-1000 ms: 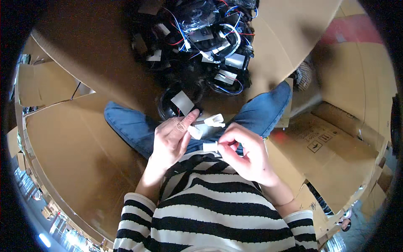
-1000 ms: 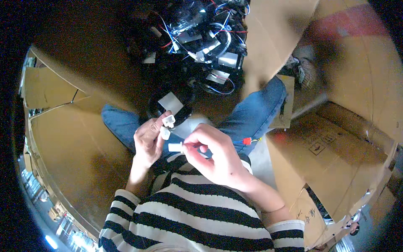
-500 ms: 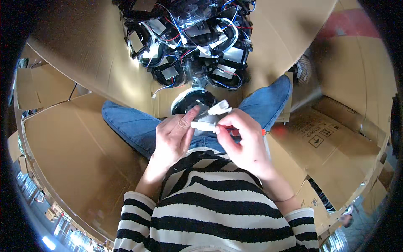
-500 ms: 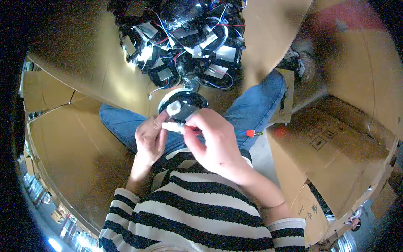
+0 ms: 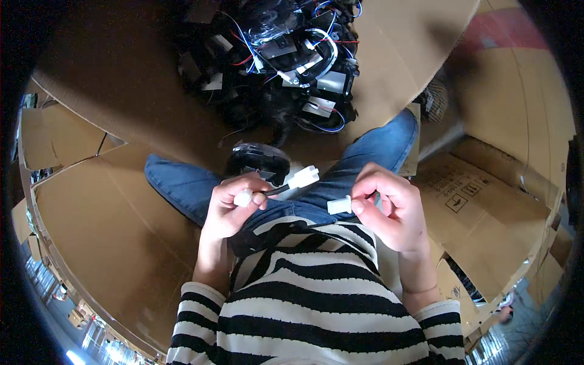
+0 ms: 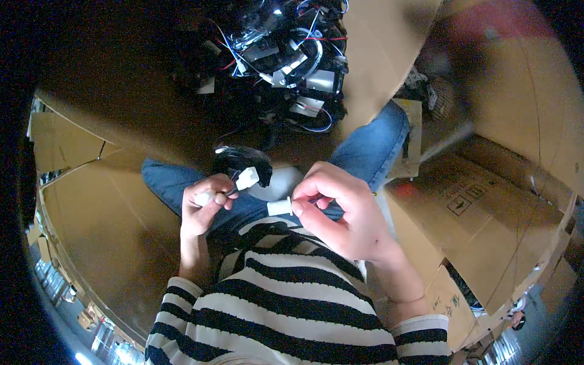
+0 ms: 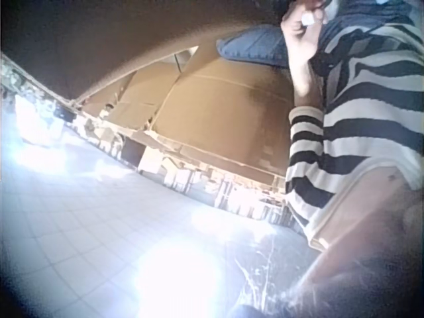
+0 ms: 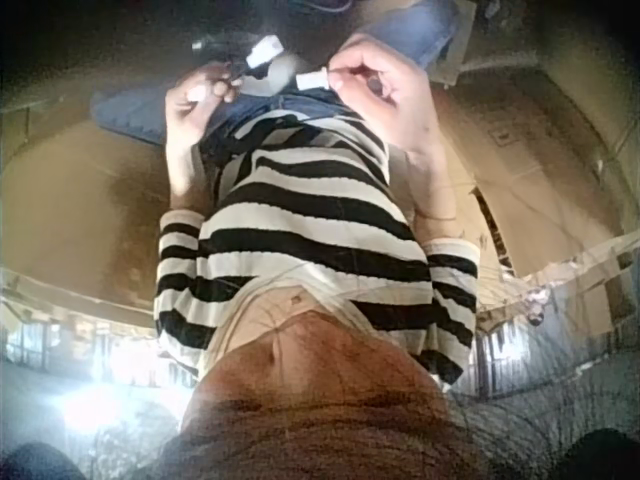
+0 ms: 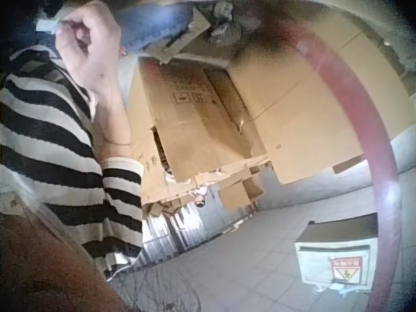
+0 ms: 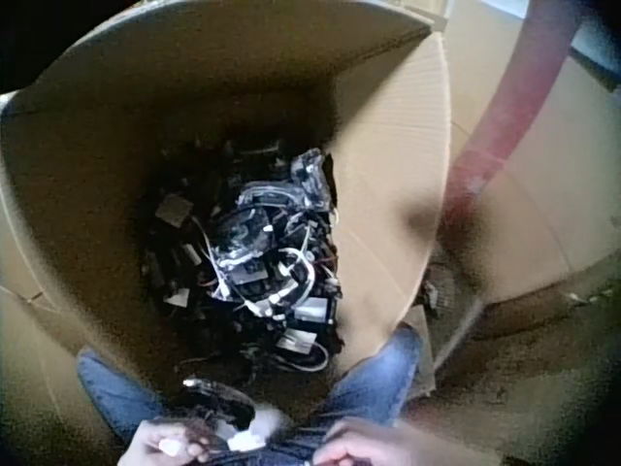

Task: The person sits on the floor between two large cardboard boxes filled with electronic components. They repeatedly pick up small black devices with attached wires from one box, inspect them, and place them into the other box.

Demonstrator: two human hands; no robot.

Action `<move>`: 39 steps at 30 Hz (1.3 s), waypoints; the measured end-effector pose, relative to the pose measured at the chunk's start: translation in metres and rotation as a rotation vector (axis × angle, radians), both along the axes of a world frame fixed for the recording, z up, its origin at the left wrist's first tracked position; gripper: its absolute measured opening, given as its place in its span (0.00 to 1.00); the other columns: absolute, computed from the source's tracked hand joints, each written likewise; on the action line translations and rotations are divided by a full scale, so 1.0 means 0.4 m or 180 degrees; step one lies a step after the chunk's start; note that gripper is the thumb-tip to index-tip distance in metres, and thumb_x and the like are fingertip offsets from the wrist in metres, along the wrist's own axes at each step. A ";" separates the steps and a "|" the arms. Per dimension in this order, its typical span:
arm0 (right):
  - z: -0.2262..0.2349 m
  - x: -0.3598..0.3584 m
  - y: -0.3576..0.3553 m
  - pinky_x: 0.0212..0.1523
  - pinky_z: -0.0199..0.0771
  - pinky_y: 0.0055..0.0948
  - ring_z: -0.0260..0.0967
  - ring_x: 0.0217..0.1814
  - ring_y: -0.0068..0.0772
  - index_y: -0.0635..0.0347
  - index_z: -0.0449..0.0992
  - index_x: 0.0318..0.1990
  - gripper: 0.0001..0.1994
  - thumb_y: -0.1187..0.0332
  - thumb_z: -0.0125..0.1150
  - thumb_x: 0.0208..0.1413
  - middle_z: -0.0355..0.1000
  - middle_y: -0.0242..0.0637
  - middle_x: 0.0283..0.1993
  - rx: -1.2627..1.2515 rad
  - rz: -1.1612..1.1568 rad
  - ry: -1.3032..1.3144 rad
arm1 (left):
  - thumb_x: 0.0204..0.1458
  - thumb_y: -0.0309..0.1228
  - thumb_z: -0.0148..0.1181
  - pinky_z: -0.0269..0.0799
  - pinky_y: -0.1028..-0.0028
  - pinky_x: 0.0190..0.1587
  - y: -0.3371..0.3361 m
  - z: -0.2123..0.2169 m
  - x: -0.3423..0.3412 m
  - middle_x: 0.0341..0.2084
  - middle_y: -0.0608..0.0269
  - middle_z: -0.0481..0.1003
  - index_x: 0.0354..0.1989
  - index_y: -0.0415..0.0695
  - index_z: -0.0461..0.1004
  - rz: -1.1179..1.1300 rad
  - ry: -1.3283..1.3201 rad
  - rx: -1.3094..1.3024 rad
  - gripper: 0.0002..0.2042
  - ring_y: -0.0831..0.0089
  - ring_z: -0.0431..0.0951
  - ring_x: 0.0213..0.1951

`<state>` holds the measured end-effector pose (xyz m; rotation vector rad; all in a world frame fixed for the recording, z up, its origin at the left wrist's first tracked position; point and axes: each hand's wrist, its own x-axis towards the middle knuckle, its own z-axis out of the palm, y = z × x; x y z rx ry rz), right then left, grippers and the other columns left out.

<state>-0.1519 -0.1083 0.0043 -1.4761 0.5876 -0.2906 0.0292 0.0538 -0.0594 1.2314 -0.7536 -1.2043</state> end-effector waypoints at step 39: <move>0.011 -0.123 -0.061 0.24 0.50 0.15 0.53 0.24 0.16 0.65 0.67 0.23 0.01 0.77 0.50 0.43 0.61 0.30 0.23 0.0055 -0.0528 0.0241 | 0.43 0.22 0.52 0.64 0.79 0.25 -0.206 0.316 0.088 0.21 0.59 0.71 0.31 0.37 0.69 -0.1550 -0.2133 0.0229 0.06 0.74 0.69 0.22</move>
